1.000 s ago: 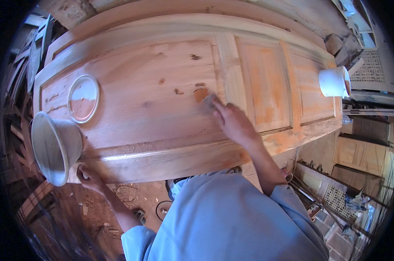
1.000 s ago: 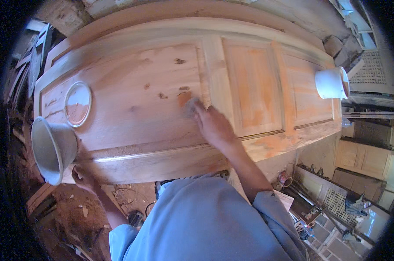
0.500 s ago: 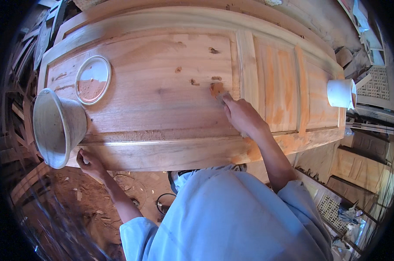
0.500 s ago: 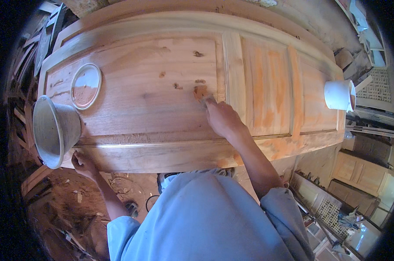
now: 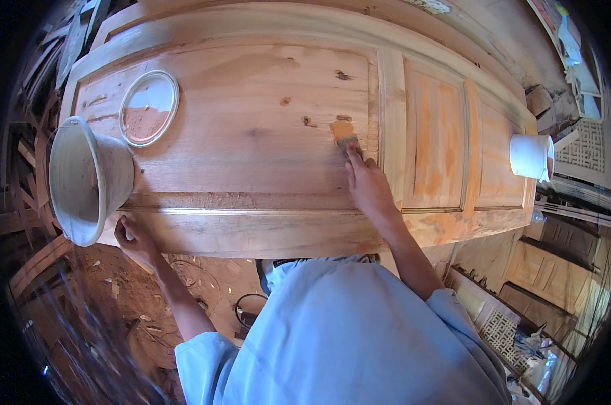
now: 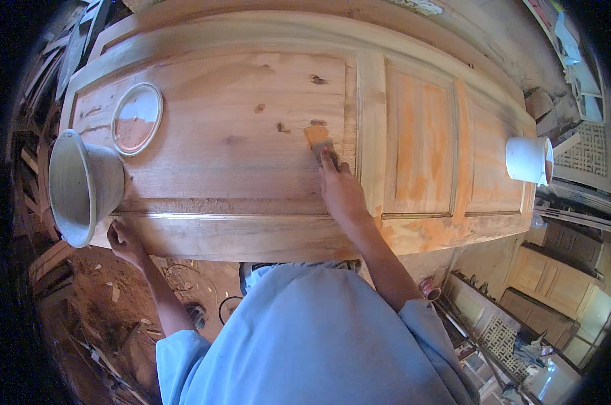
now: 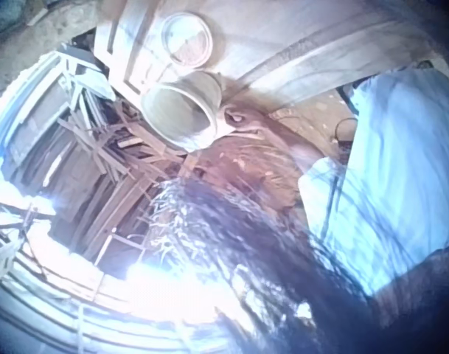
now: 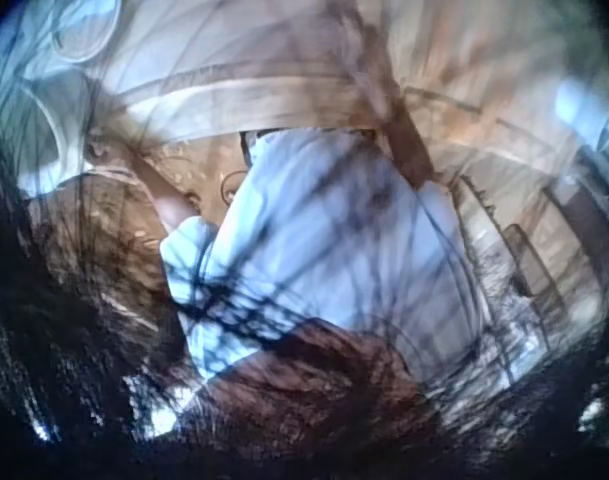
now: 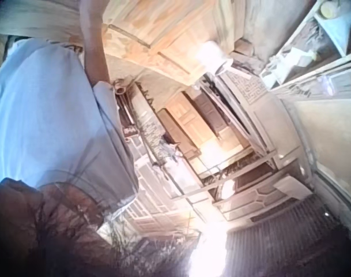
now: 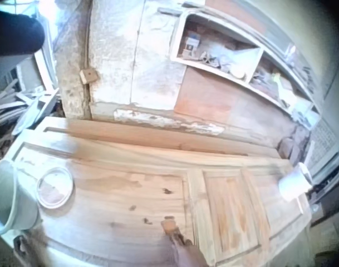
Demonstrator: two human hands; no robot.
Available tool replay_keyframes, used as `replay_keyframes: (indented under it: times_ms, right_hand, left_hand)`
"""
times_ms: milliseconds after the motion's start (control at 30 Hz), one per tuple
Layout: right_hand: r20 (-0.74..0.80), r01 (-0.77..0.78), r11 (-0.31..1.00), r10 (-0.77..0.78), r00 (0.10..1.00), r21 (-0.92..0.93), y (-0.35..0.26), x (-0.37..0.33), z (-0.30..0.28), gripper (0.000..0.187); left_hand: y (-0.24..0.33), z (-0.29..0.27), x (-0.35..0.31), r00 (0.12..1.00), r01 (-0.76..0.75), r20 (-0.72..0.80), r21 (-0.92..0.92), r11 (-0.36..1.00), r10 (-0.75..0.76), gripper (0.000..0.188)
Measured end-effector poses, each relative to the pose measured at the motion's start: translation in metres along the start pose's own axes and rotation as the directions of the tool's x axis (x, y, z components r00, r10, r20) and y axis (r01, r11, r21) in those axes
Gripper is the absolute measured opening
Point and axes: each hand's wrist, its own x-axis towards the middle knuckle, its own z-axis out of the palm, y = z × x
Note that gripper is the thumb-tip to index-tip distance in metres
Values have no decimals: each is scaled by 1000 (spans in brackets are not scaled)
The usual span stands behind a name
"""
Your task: The person scrapes the surface of a wooden door using a hand tool, dips a brush into a bucket, and applies a substance to the wood surface.
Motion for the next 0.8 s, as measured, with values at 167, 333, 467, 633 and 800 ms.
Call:
replay_keyframes:
  times_ms: [167, 333, 467, 633, 800]
  right_hand:
    - [271, 113, 993, -120, 955, 42, 8, 3, -60, 41]
    - [295, 98, 995, -85, 952, -29, -43, 73, -69, 37]
    - [329, 108, 989, -69, 942, -102, -31, 65, -57, 37]
    - [406, 120, 989, -75, 911, -87, -19, 19, -67, 35]
    - [226, 114, 991, -125, 966, 64, -3, 26, -75, 36]
  left_hand:
    - [-8, -1, 6, 999, -37, -21, 22, 999, 38, 41]
    - [-22, -1, 8, 999, -38, -27, 10, 999, 38, 40]
    - [2, 2, 1, 1000, -26, -12, -13, 1000, 26, 39]
    - [0, 0, 2, 997, -25, -67, 1, 1000, 25, 39]
    - [5, 2, 2, 999, -20, -38, -8, 1000, 20, 39]
